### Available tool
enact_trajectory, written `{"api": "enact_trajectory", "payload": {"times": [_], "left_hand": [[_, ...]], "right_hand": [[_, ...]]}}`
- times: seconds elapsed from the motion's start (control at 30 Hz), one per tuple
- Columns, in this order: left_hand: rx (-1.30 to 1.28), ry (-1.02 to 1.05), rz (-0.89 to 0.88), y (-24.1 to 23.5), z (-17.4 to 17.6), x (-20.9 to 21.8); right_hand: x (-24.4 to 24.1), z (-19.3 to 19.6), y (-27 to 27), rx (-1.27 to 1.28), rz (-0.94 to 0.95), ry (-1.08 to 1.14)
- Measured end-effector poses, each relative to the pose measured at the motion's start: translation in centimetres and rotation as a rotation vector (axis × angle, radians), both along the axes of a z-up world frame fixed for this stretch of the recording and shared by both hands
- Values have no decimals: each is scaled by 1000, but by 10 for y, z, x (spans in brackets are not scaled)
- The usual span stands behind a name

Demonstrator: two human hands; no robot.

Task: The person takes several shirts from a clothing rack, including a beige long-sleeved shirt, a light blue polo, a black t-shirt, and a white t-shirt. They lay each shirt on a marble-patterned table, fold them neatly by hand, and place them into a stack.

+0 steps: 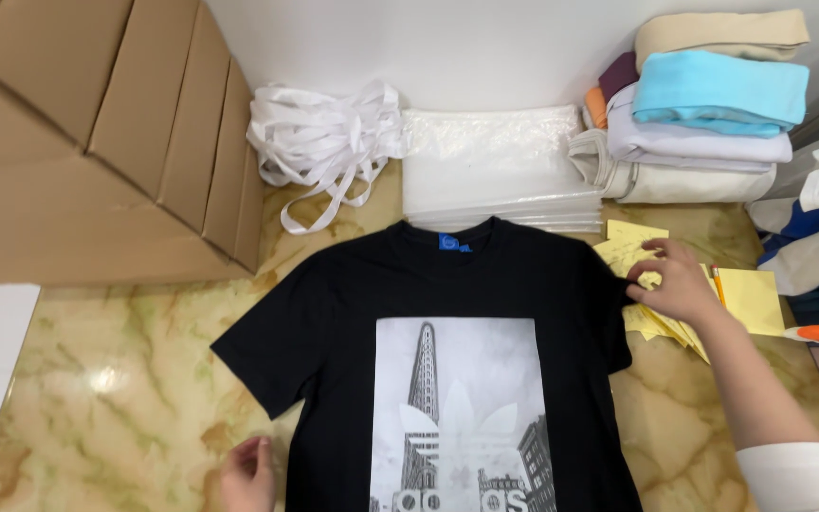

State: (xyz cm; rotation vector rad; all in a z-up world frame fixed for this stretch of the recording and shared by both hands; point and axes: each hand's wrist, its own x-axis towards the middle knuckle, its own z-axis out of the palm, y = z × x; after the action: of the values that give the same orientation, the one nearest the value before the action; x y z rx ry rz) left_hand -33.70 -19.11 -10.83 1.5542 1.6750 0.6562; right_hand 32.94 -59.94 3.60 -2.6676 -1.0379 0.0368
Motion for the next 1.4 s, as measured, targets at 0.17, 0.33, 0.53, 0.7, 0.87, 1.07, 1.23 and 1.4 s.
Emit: {"api": "enact_trajectory", "payload": {"times": [0.17,0.33,0.53,0.7,0.87,1.07,1.23,1.4], "left_hand": [[-312,99,-59,-18,71,16],[-335,75,-69,-18,124,40],[-272,227,-92,12,120,56],[-248,300,-139,43,113,87],[-427,440,-48,67,125,116],[-347,643,-49,86,90,123],[-295,689,-62,92,80,127],[-186,419,-79,97,74,121]], "right_hand": [[-32,56,27,-50,-264,450],[-26,50,14,-185,-422,345],[-39,66,-10,-183,-659,464],[-69,63,-14,-198,-703,702],[-64,42,-39,-107,-648,693],[-59,13,-57,641,-711,546],[-79,0,-52,513,-932,618],[-72,-48,-87,282,-679,202]]}}
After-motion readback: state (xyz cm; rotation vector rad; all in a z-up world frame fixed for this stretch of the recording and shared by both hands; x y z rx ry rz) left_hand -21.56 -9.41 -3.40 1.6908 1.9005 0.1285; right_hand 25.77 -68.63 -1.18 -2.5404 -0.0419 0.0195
